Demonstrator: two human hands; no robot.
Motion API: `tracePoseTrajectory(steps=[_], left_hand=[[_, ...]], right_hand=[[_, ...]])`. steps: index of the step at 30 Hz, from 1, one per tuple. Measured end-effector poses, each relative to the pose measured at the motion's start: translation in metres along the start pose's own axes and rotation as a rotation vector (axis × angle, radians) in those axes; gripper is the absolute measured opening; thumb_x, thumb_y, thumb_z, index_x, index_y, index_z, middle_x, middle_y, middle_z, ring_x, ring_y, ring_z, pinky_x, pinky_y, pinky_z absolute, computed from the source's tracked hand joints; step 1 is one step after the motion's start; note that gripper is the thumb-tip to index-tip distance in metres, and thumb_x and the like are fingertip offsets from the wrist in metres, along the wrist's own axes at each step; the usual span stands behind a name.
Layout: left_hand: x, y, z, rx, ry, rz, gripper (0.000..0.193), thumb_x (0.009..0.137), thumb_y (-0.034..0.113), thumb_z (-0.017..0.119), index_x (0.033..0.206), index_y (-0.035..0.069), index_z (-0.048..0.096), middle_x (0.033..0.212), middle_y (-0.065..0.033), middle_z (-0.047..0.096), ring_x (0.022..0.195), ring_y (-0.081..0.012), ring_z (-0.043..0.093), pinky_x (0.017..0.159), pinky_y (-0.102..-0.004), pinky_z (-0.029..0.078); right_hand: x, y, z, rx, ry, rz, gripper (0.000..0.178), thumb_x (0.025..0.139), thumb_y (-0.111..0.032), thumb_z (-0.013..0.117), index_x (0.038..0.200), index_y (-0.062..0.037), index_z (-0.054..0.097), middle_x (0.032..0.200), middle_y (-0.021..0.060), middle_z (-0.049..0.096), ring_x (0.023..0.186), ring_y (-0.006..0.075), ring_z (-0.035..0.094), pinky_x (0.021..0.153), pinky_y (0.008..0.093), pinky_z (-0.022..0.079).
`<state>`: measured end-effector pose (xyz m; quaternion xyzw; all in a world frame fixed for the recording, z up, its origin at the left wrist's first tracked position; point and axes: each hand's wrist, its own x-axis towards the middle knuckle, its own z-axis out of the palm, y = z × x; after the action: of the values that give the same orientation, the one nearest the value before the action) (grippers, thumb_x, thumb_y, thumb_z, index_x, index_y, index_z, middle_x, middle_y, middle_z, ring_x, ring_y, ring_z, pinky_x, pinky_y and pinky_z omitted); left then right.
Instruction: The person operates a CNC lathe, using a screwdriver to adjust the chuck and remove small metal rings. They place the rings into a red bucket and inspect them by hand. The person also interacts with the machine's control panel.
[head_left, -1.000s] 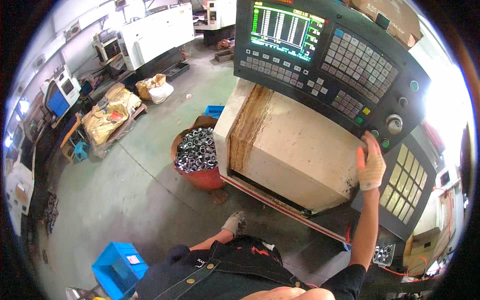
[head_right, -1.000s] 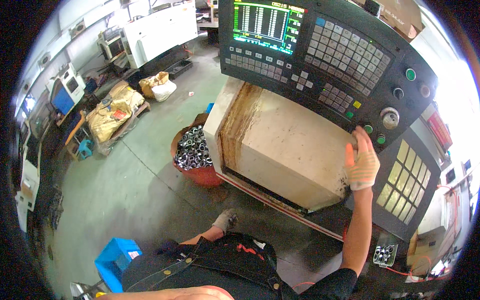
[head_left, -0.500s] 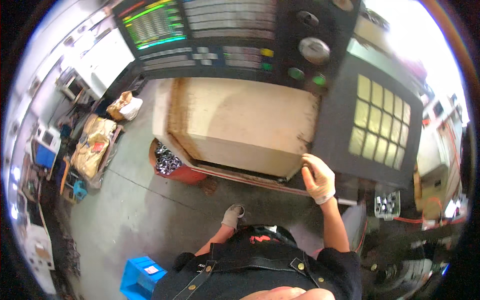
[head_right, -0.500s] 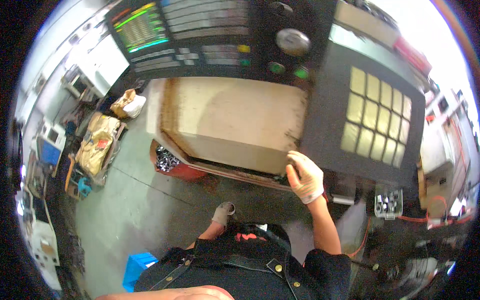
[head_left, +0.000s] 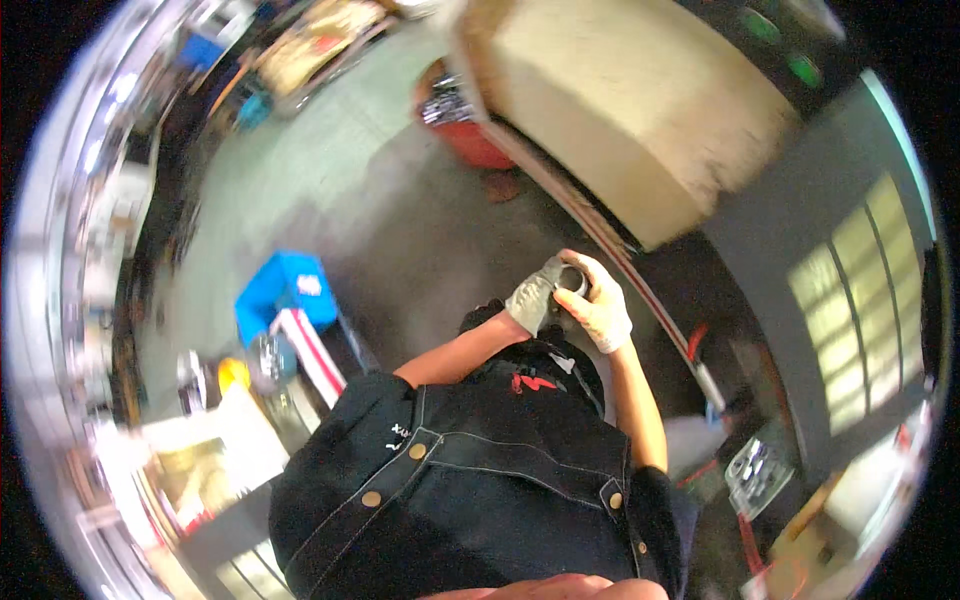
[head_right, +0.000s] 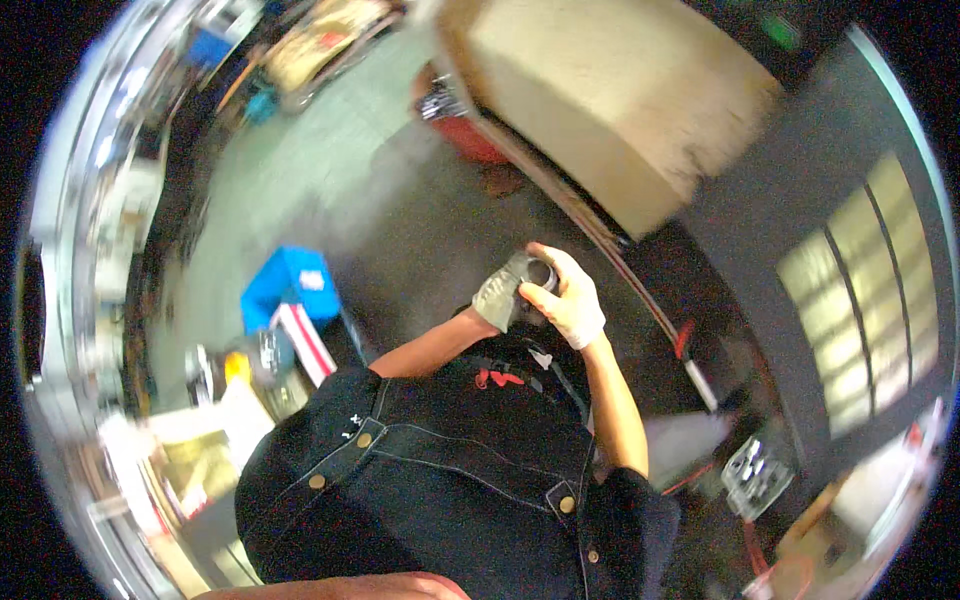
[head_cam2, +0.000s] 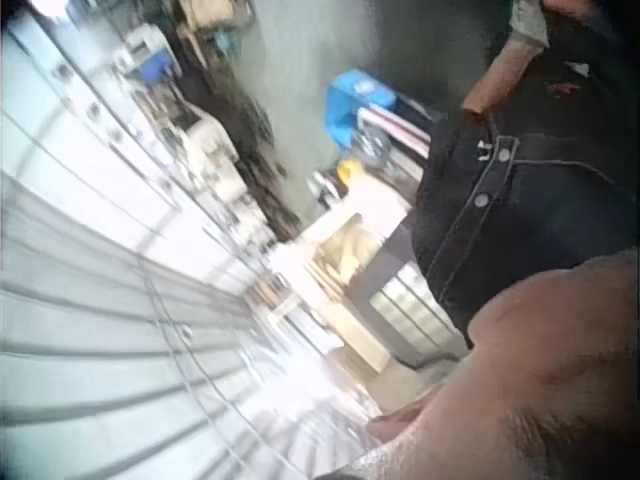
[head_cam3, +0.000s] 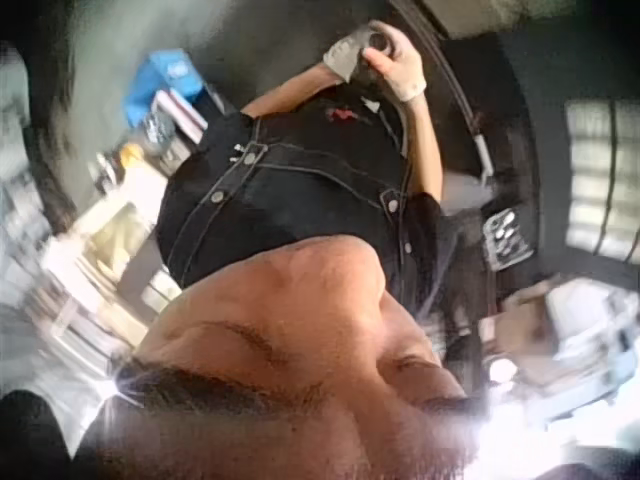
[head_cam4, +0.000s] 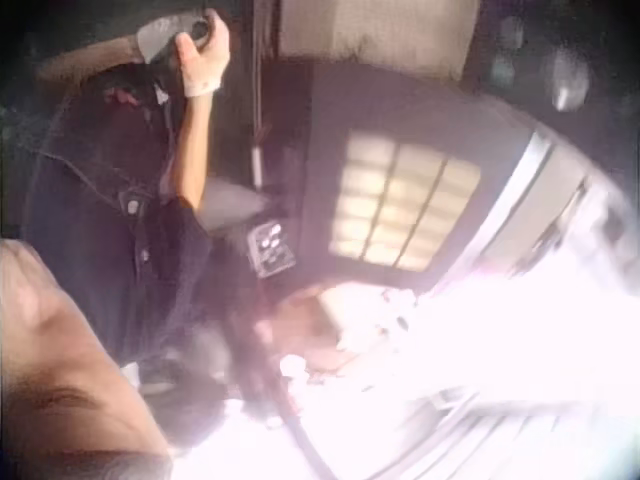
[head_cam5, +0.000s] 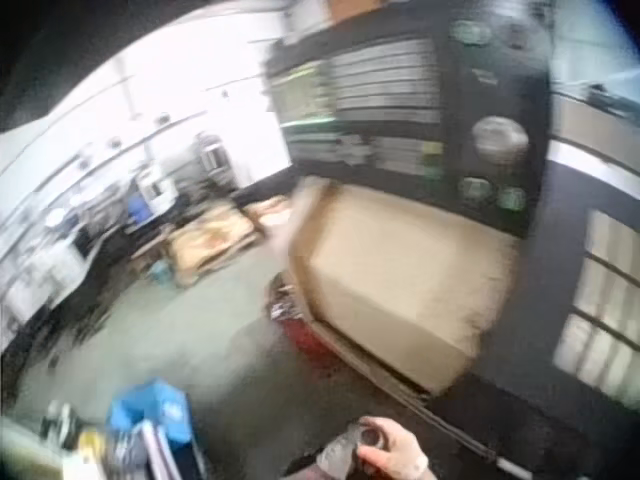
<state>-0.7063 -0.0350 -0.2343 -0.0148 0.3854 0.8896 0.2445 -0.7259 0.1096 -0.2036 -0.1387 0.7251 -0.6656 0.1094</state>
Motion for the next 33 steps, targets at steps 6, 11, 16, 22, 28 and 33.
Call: tracePoseTrajectory(steps=[6,11,16,22,28,33], left_hand=[[-0.090,-0.021,-0.048,0.438,0.574,0.051,0.037,0.095,0.031,0.033,0.119,0.005,0.045,0.105,-0.0144,0.058,0.097,-0.0254,0.056,0.084,-0.0376,0.043],[-0.196,-0.060,-0.091,0.826,0.874,0.103,0.042,0.095,0.034,0.031,0.117,0.001,0.046,0.106,-0.0198,0.057,0.101,-0.0355,0.053,0.085,-0.0385,0.042],[-0.292,-0.106,-0.097,0.425,1.398,0.314,0.043,0.090,0.037,0.040,0.111,0.001,0.052,0.091,-0.0117,0.060,0.081,-0.0226,0.057,0.072,-0.0343,0.046],[-0.407,-0.145,-0.075,0.085,1.788,0.388,0.036,0.088,0.032,0.046,0.107,0.002,0.054,0.085,-0.0104,0.060,0.070,-0.0176,0.057,0.066,-0.0318,0.046],[-0.428,-0.188,-0.030,0.153,1.976,0.058,0.032,0.087,0.030,0.049,0.100,0.001,0.057,0.087,-0.0117,0.061,0.083,-0.0217,0.059,0.076,-0.0318,0.045],[-0.416,-0.203,-0.021,-0.481,2.140,0.107,0.034,0.083,0.032,0.056,0.099,0.001,0.059,0.091,-0.0135,0.063,0.088,-0.0225,0.060,0.077,-0.0314,0.045]], right_hand=[[0.000,0.027,0.084,-0.479,-0.397,-0.144,0.047,0.068,-0.024,0.074,0.108,-0.0044,0.058,0.102,0.0147,0.061,0.094,0.0281,0.059,0.083,0.0327,0.046],[-0.018,0.054,0.182,-0.529,-0.900,-0.264,0.049,0.070,-0.026,0.072,0.110,-0.0047,0.055,0.104,0.0154,0.060,0.097,0.0297,0.057,0.085,0.0346,0.045],[-0.043,0.072,0.296,-0.331,-1.260,0.130,0.046,0.076,-0.031,0.067,0.110,-0.0026,0.055,0.100,0.0137,0.062,0.092,0.0230,0.059,0.082,0.0310,0.045],[-0.067,0.114,0.431,-0.479,-1.482,0.245,0.045,0.080,-0.038,0.061,0.105,-0.0005,0.058,0.088,0.0106,0.065,0.073,0.0174,0.061,0.069,0.0292,0.047],[-0.080,0.072,0.603,-0.578,-1.699,-0.570,0.038,0.079,-0.035,0.062,0.100,-0.0037,0.060,0.086,0.0136,0.064,0.073,0.0209,0.060,0.069,0.0314,0.047],[-0.094,0.021,0.764,-0.718,-1.688,-0.815,0.047,0.074,-0.048,0.056,0.098,-0.0082,0.060,0.093,0.0172,0.063,0.089,0.0314,0.059,0.078,0.0386,0.045]])
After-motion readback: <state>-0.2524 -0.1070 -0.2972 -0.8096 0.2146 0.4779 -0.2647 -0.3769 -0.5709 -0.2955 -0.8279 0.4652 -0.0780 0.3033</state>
